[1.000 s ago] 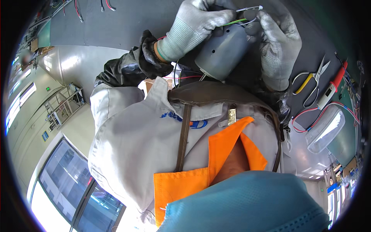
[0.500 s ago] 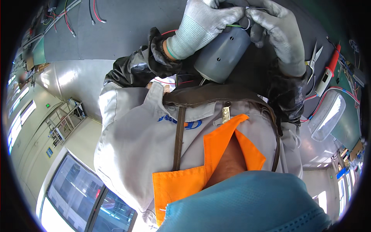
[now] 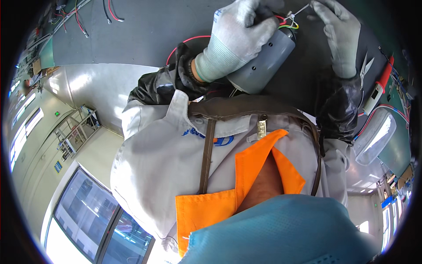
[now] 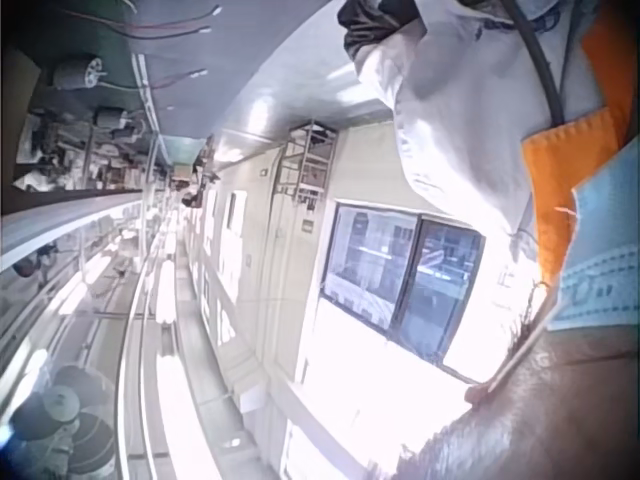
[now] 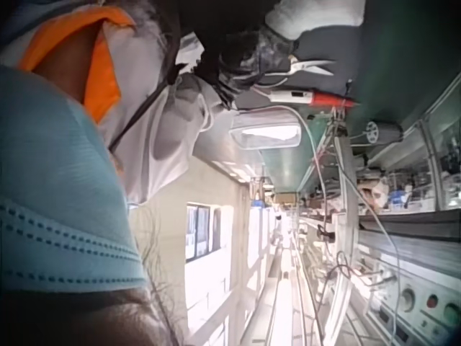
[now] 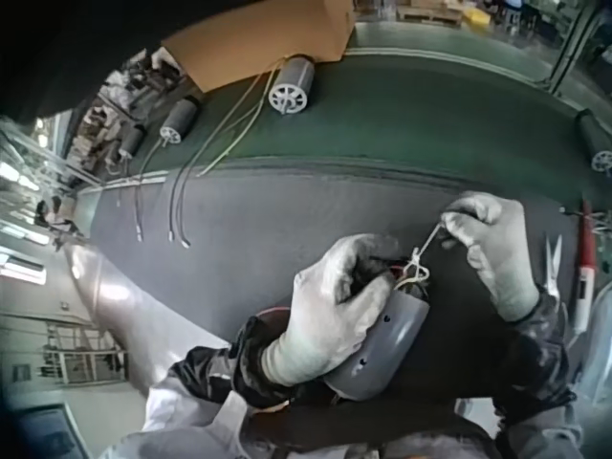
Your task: Assembling electrical components by stripping wires and attaching them to a motor-like object.
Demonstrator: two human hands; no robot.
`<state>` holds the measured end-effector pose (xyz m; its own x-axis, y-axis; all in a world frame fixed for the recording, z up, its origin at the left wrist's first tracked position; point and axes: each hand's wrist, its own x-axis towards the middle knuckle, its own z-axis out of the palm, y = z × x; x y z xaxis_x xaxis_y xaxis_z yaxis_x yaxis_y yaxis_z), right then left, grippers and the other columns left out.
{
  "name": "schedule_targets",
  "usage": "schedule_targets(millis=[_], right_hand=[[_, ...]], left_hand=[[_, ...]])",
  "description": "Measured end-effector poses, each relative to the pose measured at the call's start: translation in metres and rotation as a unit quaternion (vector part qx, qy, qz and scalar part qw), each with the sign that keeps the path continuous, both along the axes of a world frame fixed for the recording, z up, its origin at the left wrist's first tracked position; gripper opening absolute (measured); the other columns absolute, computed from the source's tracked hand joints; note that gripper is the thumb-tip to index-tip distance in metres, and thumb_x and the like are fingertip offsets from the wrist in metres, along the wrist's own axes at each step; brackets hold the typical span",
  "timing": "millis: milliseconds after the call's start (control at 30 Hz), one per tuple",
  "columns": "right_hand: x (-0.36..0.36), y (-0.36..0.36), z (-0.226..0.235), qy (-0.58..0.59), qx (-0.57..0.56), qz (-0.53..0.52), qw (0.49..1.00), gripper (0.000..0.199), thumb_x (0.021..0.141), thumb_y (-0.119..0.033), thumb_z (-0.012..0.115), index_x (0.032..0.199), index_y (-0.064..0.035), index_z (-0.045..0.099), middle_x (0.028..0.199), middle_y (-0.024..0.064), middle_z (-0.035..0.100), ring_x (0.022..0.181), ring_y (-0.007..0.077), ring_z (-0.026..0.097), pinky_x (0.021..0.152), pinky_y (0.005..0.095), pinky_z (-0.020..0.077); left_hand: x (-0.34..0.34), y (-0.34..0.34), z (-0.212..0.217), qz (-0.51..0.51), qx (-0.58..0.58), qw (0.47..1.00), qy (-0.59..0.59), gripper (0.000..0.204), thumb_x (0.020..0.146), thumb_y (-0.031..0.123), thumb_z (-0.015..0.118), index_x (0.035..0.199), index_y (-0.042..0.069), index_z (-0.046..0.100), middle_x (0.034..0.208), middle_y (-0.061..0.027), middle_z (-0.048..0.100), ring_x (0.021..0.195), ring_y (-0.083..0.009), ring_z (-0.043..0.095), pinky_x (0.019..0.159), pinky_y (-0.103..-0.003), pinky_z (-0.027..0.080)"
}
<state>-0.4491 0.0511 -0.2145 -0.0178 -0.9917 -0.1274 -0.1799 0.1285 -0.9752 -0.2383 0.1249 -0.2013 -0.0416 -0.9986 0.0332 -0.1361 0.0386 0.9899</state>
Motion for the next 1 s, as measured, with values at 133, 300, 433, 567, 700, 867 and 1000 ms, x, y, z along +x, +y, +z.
schedule_targets(millis=[133,300,433,567,700,867,1000], right_hand=[[0.001,-0.025,-0.017,0.096,-0.089,0.015,0.991,0.005,0.087,0.007,0.067,0.084,0.0043,0.071,0.079,0.0030,0.067,0.069,0.0095,0.063,0.062,0.0236,0.0515],[-0.010,-0.017,-0.008,-0.072,-0.047,0.012,0.996,0.009,0.090,0.003,0.067,0.097,0.0065,0.072,0.091,0.0045,0.070,0.075,0.0104,0.065,0.067,0.0242,0.0538],[-0.018,0.007,-0.012,0.021,-0.300,0.143,0.943,0.036,0.108,-0.024,0.050,0.129,0.0021,0.062,0.120,0.0134,0.071,0.102,0.0204,0.073,0.068,0.0253,0.0590],[0.002,0.039,0.011,-0.404,0.051,0.089,0.909,0.029,0.104,-0.028,0.058,0.112,-0.0033,0.069,0.071,-0.0005,0.061,0.059,0.0064,0.057,0.050,0.0193,0.0382],[-0.027,0.082,0.023,-0.253,0.115,0.065,0.958,0.030,0.101,-0.028,0.059,0.106,-0.0005,0.070,0.068,-0.0032,0.058,0.050,0.0031,0.044,0.044,0.0198,0.0288],[-0.133,0.076,-0.019,-0.213,-0.082,-0.227,0.947,0.034,0.104,-0.027,0.056,0.113,0.0032,0.068,0.076,-0.0038,0.057,0.064,0.0024,0.048,0.053,0.0191,0.0358],[-0.061,0.070,0.064,-0.021,0.050,0.020,0.998,0.020,0.091,0.002,0.066,0.109,0.0047,0.073,0.099,0.0069,0.072,0.081,0.0125,0.068,0.073,0.0258,0.0558]], left_hand=[[0.004,-0.007,-0.004,-0.017,-0.159,0.976,-0.150,0.020,0.089,0.001,0.065,0.108,0.000,0.068,0.101,-0.0189,0.070,0.094,-0.0364,0.070,0.083,-0.041,0.057],[0.001,-0.009,-0.013,-0.023,-0.247,0.926,-0.284,0.020,0.085,0.028,0.075,0.095,0.011,0.070,0.087,-0.0121,0.068,0.077,-0.0325,0.070,0.066,-0.042,0.057],[-0.010,-0.025,-0.006,-0.132,-0.294,0.879,-0.352,0.023,0.087,0.030,0.075,0.096,0.010,0.068,0.081,-0.0072,0.066,0.073,-0.0292,0.069,0.060,-0.038,0.055],[0.003,-0.043,-0.005,-0.257,-0.345,0.803,-0.412,0.021,0.087,0.026,0.071,0.100,0.011,0.064,0.075,-0.0062,0.062,0.068,-0.0277,0.068,0.056,-0.039,0.054],[0.015,-0.061,0.000,-0.354,-0.466,0.698,-0.413,0.023,0.081,0.020,0.067,0.102,0.009,0.064,0.071,-0.0045,0.061,0.057,-0.0255,0.064,0.053,-0.040,0.052],[0.071,-0.059,-0.012,-0.254,-0.380,0.815,-0.356,0.014,0.088,0.007,0.074,0.101,0.002,0.072,0.088,-0.0135,0.074,0.072,-0.0295,0.073,0.064,-0.036,0.058],[0.032,-0.049,-0.024,-0.253,-0.380,0.840,-0.292,0.016,0.090,0.009,0.077,0.103,0.001,0.073,0.093,-0.0144,0.075,0.075,-0.0298,0.075,0.066,-0.036,0.059]])
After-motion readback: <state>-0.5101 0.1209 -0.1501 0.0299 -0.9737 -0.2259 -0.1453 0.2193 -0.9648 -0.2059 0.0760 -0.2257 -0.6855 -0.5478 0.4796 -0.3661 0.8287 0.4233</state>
